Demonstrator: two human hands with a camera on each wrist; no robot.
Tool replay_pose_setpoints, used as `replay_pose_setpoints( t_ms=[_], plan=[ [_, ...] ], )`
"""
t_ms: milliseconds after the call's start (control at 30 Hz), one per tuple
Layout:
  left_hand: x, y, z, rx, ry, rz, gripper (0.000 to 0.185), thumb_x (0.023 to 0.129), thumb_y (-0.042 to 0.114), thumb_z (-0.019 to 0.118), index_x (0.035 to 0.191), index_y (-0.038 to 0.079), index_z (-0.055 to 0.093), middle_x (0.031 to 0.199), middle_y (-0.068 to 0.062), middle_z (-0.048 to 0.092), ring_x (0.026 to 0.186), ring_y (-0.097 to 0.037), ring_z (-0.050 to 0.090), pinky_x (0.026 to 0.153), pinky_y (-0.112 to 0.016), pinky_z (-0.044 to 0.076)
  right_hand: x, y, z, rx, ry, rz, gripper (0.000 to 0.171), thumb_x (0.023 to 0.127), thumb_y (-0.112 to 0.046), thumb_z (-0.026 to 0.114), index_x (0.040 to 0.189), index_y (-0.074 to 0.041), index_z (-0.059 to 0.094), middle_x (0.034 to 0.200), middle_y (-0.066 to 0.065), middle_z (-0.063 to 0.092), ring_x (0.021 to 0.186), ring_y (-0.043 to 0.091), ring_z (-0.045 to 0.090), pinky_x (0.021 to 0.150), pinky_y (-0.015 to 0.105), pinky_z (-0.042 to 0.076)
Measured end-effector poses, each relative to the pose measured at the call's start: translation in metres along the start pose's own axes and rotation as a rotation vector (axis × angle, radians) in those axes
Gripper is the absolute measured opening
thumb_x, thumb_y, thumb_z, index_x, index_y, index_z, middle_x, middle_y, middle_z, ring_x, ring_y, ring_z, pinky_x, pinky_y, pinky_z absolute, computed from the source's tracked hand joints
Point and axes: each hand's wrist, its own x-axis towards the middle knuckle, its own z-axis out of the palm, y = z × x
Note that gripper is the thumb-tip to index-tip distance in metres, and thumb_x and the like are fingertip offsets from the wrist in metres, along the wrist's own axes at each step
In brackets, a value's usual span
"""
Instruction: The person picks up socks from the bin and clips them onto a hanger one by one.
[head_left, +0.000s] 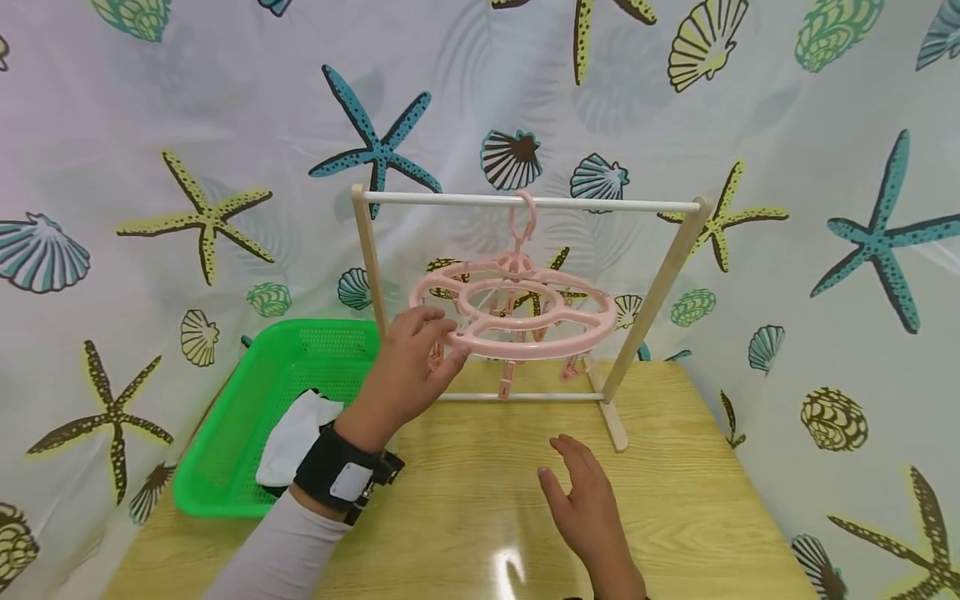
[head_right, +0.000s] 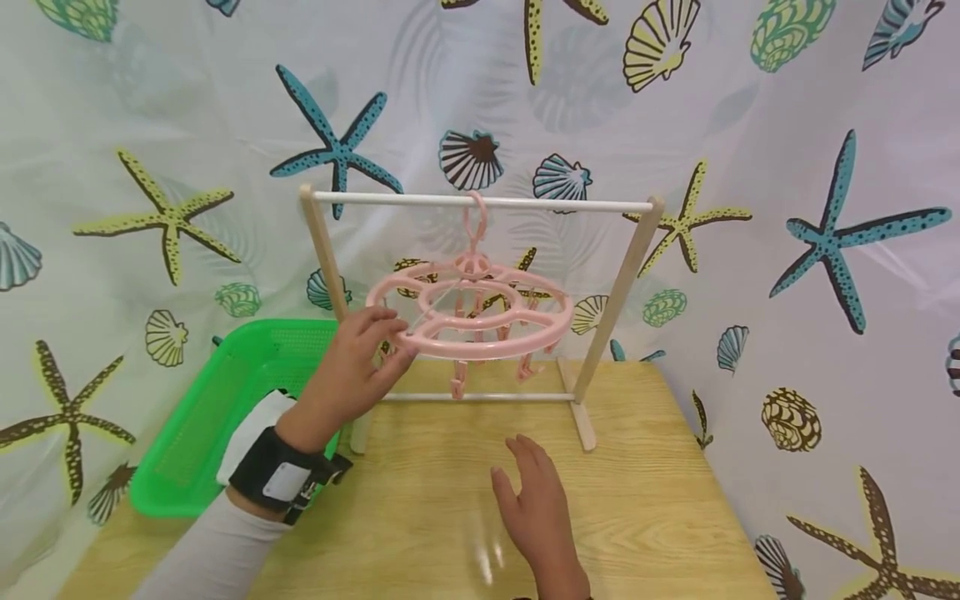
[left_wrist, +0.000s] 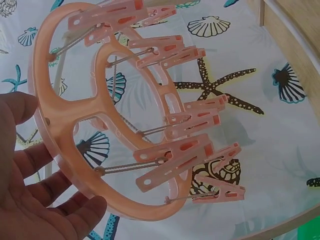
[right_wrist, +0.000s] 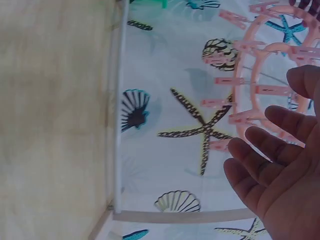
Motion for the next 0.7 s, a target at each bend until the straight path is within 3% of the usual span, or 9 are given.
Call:
replay_pose_setpoints(
  t_ms=[267,433,700],
  plan=[
    [-0.008,-0.001,0.001,-0.002,-0.016,0.021,0.029,0.091,0.026,0.074,0.106,0.002,0.069,0.102,-0.008,0.059,0.101,-0.029,0.054,0.087,-0.044,0.046,0.023,-0.018,-0.009,0.094,0.076,-0.076,0.037,0.096,-0.01,0.066,0.132,-0.004,0.059,0.136,0.013,0.055,0.122,0.03,0.055,0.086,0.051,0.052],
    [-0.01,-0.001,0.003,0.002,-0.017,0.025,0.03,0.089,0.026,0.076,0.106,0.002,0.069,0.102,-0.008,0.059,0.102,-0.029,0.055,0.089,-0.044,0.047,0.042,-0.03,-0.011,0.138,0.067,-0.124,0.041,0.096,-0.013,0.067,0.135,-0.004,0.057,0.132,0.01,0.059,0.117,0.025,0.058,0.084,0.048,0.053],
    [-0.01,-0.002,0.006,0.011,0.008,0.049,0.029,0.086,0.023,0.08,0.103,0.002,0.07,0.101,-0.008,0.06,0.105,-0.03,0.055,0.094,-0.046,0.046,0.07,-0.045,-0.009,0.33,-0.036,0.003,0.044,0.098,-0.024,0.065,0.136,-0.005,0.054,0.132,0.011,0.059,0.118,0.028,0.058,0.089,0.052,0.051]
  ],
)
